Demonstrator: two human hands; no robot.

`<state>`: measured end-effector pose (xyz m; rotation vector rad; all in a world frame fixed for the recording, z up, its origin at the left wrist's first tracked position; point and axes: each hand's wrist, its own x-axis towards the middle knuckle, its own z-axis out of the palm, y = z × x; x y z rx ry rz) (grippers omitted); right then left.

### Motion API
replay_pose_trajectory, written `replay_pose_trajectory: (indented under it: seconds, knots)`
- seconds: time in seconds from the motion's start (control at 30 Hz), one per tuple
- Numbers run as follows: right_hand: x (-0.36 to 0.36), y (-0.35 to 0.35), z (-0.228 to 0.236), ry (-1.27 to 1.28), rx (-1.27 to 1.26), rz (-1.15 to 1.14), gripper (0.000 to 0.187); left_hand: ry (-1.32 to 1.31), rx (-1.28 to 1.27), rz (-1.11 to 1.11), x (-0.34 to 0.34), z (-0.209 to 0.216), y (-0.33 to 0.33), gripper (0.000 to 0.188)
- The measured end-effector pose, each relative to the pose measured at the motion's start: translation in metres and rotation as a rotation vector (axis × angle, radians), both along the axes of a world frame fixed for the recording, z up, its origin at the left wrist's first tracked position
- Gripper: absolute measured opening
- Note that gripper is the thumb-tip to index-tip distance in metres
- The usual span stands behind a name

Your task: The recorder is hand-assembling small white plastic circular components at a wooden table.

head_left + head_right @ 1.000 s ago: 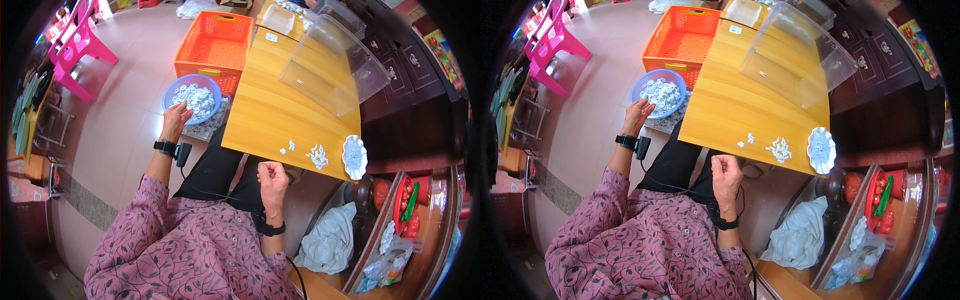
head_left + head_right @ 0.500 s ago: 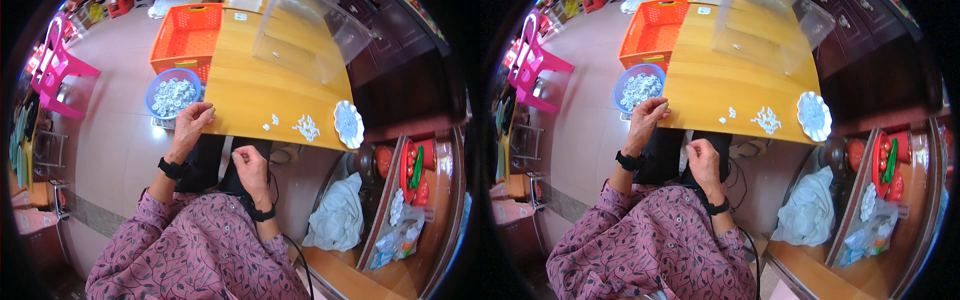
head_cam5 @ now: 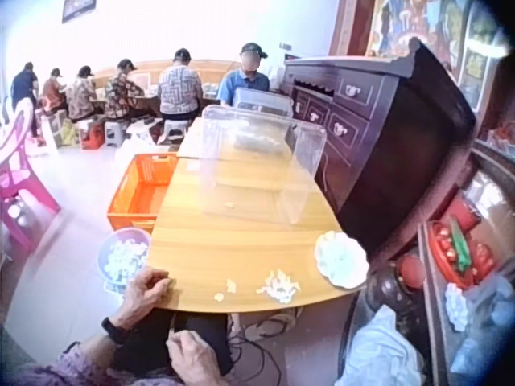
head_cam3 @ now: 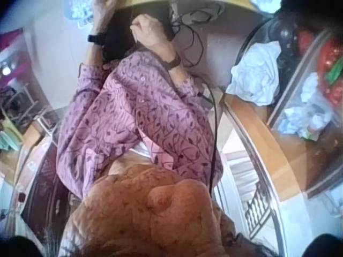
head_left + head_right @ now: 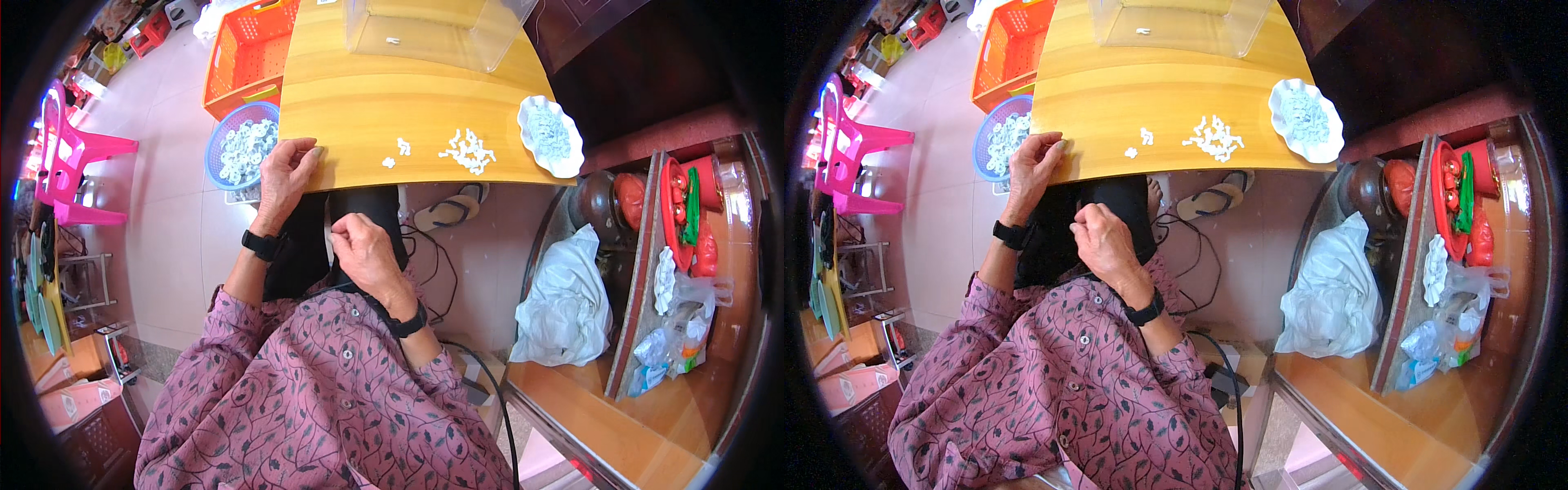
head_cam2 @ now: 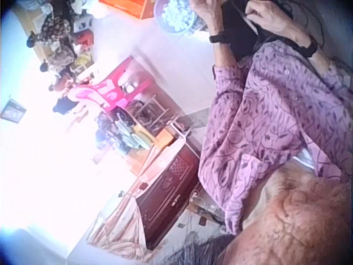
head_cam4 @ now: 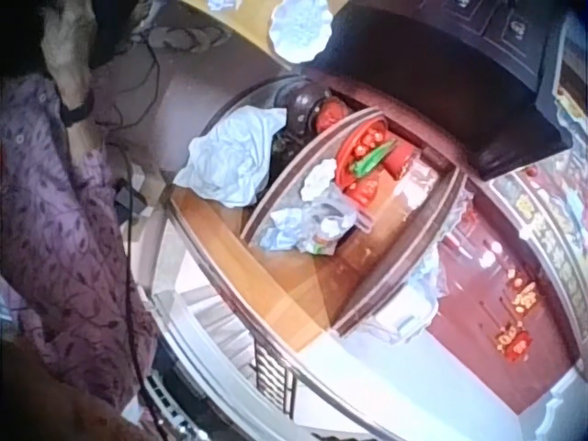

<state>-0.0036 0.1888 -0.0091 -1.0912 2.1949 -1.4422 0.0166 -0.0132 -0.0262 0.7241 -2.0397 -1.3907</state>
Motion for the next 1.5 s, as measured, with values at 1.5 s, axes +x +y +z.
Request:
replay_pose_trajectory:
  seconds: [1.5]
  knots:
    - [-0.216,0.105,0.031,0.569,0.197,-0.899,0.016,0.01,-0.341,0.002,-0.003,0.018,0.014,0.013]
